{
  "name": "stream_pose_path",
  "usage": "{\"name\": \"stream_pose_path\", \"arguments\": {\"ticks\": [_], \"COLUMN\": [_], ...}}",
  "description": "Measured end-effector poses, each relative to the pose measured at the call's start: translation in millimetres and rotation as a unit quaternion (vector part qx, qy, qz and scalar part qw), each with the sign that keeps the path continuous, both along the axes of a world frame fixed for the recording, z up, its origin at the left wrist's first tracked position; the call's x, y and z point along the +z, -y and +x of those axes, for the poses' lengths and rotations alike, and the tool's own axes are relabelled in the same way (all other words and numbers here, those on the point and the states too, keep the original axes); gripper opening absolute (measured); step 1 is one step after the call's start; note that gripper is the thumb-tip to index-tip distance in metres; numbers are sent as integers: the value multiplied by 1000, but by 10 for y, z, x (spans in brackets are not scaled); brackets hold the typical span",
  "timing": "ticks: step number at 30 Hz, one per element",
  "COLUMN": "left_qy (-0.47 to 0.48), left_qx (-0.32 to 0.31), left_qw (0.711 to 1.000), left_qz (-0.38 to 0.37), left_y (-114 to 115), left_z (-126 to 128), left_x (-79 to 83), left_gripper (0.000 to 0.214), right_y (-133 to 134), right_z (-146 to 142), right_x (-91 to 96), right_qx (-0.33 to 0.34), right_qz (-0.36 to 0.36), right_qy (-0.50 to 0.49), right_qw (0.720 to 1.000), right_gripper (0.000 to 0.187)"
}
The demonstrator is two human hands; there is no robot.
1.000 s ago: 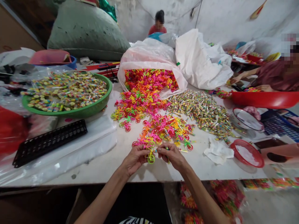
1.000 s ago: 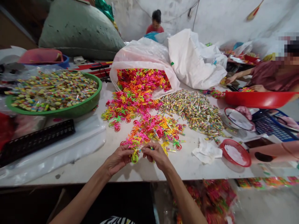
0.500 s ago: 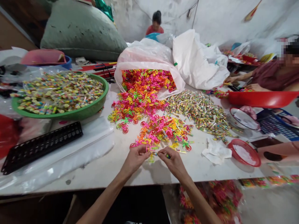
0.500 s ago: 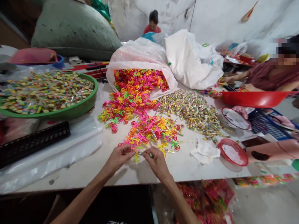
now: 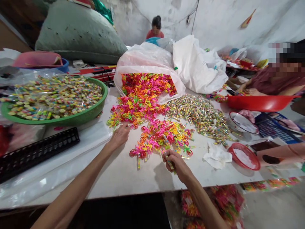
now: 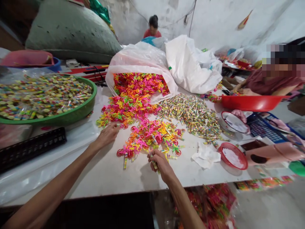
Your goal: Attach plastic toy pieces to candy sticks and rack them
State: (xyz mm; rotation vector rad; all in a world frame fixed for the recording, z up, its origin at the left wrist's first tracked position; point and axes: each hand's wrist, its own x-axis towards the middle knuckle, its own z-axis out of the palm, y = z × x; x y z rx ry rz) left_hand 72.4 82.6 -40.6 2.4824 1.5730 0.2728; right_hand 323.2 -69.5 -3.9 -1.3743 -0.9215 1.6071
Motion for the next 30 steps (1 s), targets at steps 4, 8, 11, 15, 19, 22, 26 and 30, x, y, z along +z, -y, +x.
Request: {"name": "stream_pose_path", "arguments": {"ticks": [4,8,11,15,19,22,26,30], "left_qy": [25,46,54,64,111,175,490,645], "left_qx": [14,56,108,137,160,185,169,158], "left_qw": [999,997,993,988,980,967,834,649], "left_qz": [-19,-19,2,-16,-28,-24,-188,-371], "left_y": [150,195,166,108,75,185,607,1061], "left_z": [-42,-34,-15,8,22,53,177,323], "left_x": [32,66,82,76,116,183,242,258], "left_gripper": [32,32,32,19,29,27,22,24], "right_y": [31,18,1,-3,10,7,-27,-62], "right_z": [-37,-161,-248,-312,-338,-318,-303,-363], "right_x": [18,11,0,-25,-55,-52,-32,-35], "right_qx": [41,24,19,29,-12,-58,-131,-148], "right_qz": [-7,29,63,37,13,34,50,59], "right_qy": [59,138,155,124,83,92,78,-20], "right_qw": [997,990,986,991,996,993,987,987], "right_gripper": [16,26,26,27,21,20,26,23]}}
